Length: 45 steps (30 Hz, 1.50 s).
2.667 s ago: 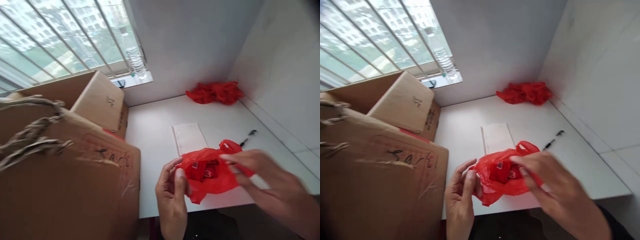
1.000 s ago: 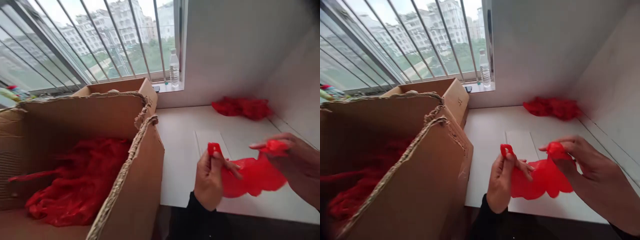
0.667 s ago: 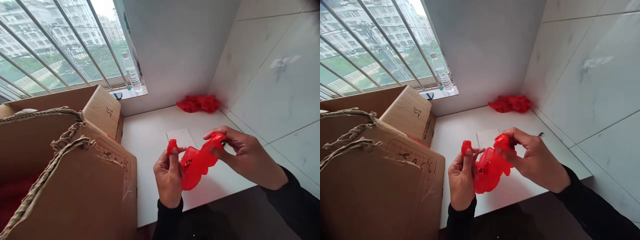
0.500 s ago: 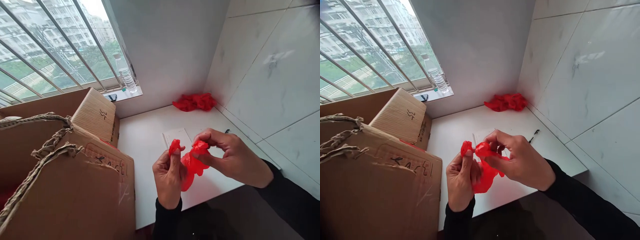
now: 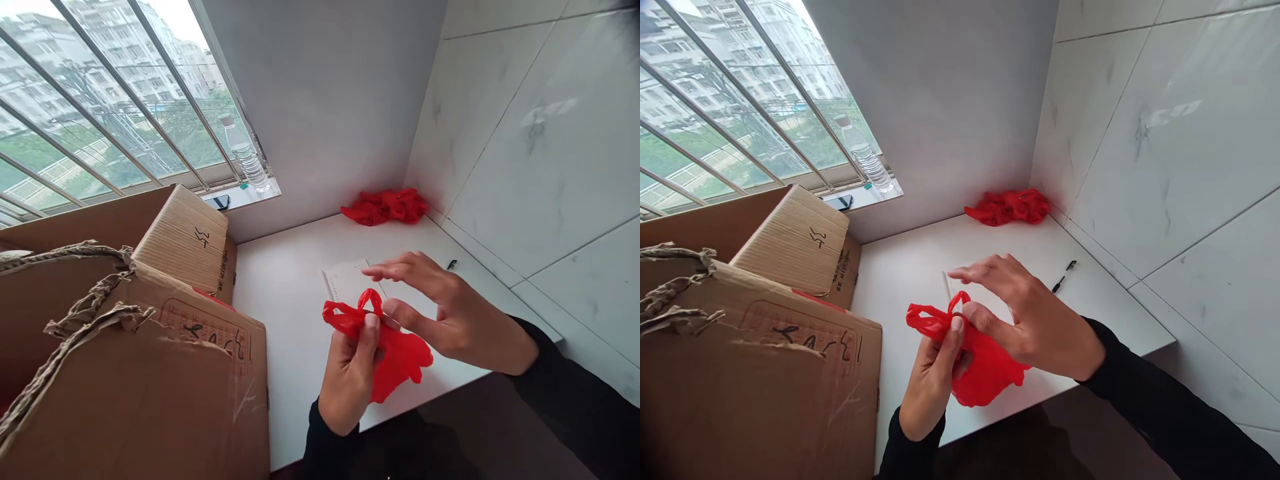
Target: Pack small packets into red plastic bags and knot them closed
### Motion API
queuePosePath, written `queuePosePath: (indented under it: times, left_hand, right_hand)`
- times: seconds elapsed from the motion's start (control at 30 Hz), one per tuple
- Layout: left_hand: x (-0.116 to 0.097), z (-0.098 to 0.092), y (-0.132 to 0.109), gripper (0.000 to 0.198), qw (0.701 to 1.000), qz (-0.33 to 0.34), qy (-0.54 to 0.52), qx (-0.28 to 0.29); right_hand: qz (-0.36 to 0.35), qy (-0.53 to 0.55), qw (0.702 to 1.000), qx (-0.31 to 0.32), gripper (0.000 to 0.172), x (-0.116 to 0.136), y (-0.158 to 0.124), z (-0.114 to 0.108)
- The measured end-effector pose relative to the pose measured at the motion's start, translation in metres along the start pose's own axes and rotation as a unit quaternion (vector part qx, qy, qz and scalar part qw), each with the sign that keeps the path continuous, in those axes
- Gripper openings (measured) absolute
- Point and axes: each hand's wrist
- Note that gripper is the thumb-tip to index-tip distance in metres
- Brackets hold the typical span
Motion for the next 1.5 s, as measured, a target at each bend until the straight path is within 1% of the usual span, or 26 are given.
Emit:
queuePosePath:
  times: [0.03, 0.13, 0.23, 0.3, 0.33, 0.4, 0.47, 0.53, 0.57, 0.6, 0.67, 0.73, 0.77, 0.83, 0.87, 0.9, 0.97, 1.03, 1.13, 1.23, 1.27, 1.3, 1.33, 1.4, 1.43, 1.5]
  left_hand:
    - [0.001, -0.001, 0.002, 0.037, 1.0, -0.016, -0.014, -0.007]
    - [0.003, -0.005, 0.007, 0.037, 0.999, -0.029, -0.024, -0.017]
    - [0.004, -0.01, 0.012, 0.033, 0.997, -0.035, -0.056, -0.03]
    - [0.005, -0.014, 0.016, 0.027, 0.996, -0.031, -0.072, -0.038]
    - [0.004, -0.017, 0.017, 0.025, 0.997, -0.028, -0.061, -0.037]
    - [0.002, -0.02, 0.017, 0.024, 1.0, -0.02, -0.01, -0.017]
    - [-0.001, -0.022, 0.015, 0.022, 0.999, -0.012, 0.034, 0.022]
    - [-0.005, -0.023, 0.012, 0.015, 0.997, 0.008, 0.058, 0.048]
    - [-0.005, -0.024, 0.011, 0.011, 0.996, 0.024, 0.074, 0.046]
    - [-0.005, -0.025, 0.01, 0.01, 0.993, 0.045, 0.102, 0.032]
    - [0.0, -0.027, 0.011, 0.018, 0.976, 0.108, 0.191, -0.02]
    - [0.009, -0.03, 0.014, 0.031, 0.936, 0.196, 0.285, -0.069]
    - [0.015, -0.032, 0.017, 0.036, 0.911, 0.244, 0.32, -0.087]
    - [0.026, -0.034, 0.022, 0.042, 0.867, 0.336, 0.353, -0.107]
    - [0.03, -0.034, 0.024, 0.042, 0.85, 0.371, 0.357, -0.112]
    - [0.033, -0.034, 0.026, 0.041, 0.839, 0.394, 0.356, -0.115]
    - [0.037, -0.035, 0.027, 0.039, 0.832, 0.414, 0.35, -0.12]
    - [0.037, -0.036, 0.026, 0.042, 0.834, 0.408, 0.354, -0.114]
    - [0.039, -0.04, 0.021, 0.047, 0.838, 0.377, 0.381, -0.106]
    - [0.05, -0.054, 0.01, 0.046, 0.84, 0.334, 0.412, -0.116]
    - [0.056, -0.061, 0.005, 0.045, 0.842, 0.318, 0.415, -0.132]
    - [0.062, -0.068, -0.001, 0.042, 0.846, 0.299, 0.41, -0.163]
    - [0.069, -0.074, -0.007, 0.039, 0.852, 0.271, 0.4, -0.202]
    - [0.08, -0.084, -0.018, 0.037, 0.867, 0.191, 0.364, -0.282]
    - [0.085, -0.085, -0.022, 0.041, 0.879, 0.142, 0.334, -0.309]
    - [0.09, -0.082, -0.026, 0.054, 0.912, 0.055, 0.247, -0.322]
  right_hand:
    - [0.01, -0.005, 1.0, 0.006, 0.032, -0.004, 0.0, 0.0]
    - [0.058, 0.017, 0.997, 0.038, 0.014, -0.011, -0.002, 0.002]
    - [0.079, 0.024, 0.996, 0.039, 0.009, -0.011, -0.007, 0.003]
    - [0.076, 0.021, 0.995, 0.069, 0.007, -0.012, -0.01, 0.004]
    - [0.074, 0.022, 0.994, 0.081, 0.007, -0.014, -0.01, 0.006]
    - [0.066, 0.038, 0.994, 0.082, 0.008, -0.022, -0.007, 0.011]
    - [0.058, 0.078, 0.992, 0.08, 0.019, -0.035, -0.002, 0.02]
    - [0.074, 0.124, 0.983, 0.114, 0.031, -0.047, 0.005, 0.03]
    - [0.09, 0.14, 0.977, 0.131, 0.032, -0.052, 0.007, 0.034]
    - [0.108, 0.147, 0.973, 0.14, 0.034, -0.056, 0.009, 0.038]
    - [0.133, 0.137, 0.972, 0.137, 0.036, -0.061, 0.009, 0.044]
    - [0.143, 0.124, 0.973, 0.134, 0.033, -0.064, 0.007, 0.047]
    - [0.151, 0.127, 0.97, 0.145, 0.031, -0.065, 0.006, 0.047]
    - [0.17, 0.154, 0.956, 0.183, 0.032, -0.068, 0.003, 0.048]
    - [0.18, 0.177, 0.946, 0.202, 0.032, -0.071, 0.002, 0.049]
    - [0.188, 0.202, 0.936, 0.216, 0.031, -0.073, 0.001, 0.049]
    - [0.199, 0.24, 0.924, 0.223, 0.027, -0.076, 0.002, 0.05]
    - [0.203, 0.249, 0.926, 0.2, 0.025, -0.077, 0.003, 0.05]
    - [0.199, 0.221, 0.943, 0.148, 0.022, -0.075, 0.002, 0.047]
    - [0.19, 0.157, 0.964, 0.1, 0.02, -0.076, -0.009, 0.04]
    - [0.196, 0.133, 0.968, 0.088, 0.02, -0.08, -0.015, 0.036]
    - [0.208, 0.112, 0.968, 0.078, 0.022, -0.084, -0.022, 0.033]
    - [0.227, 0.097, 0.966, 0.072, 0.025, -0.09, -0.03, 0.03]
    - [0.263, 0.086, 0.959, 0.06, 0.03, -0.1, -0.044, 0.026]
    - [0.277, 0.09, 0.955, 0.058, 0.031, -0.104, -0.05, 0.026]
    - [0.289, 0.116, 0.948, 0.057, 0.032, -0.106, -0.057, 0.027]
Point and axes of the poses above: each hand's wrist, its own y-axis towards the middle knuckle, its own z-axis out of the palm, x = y × z, and after that the axes turned 10 degrees about -x, right-handed
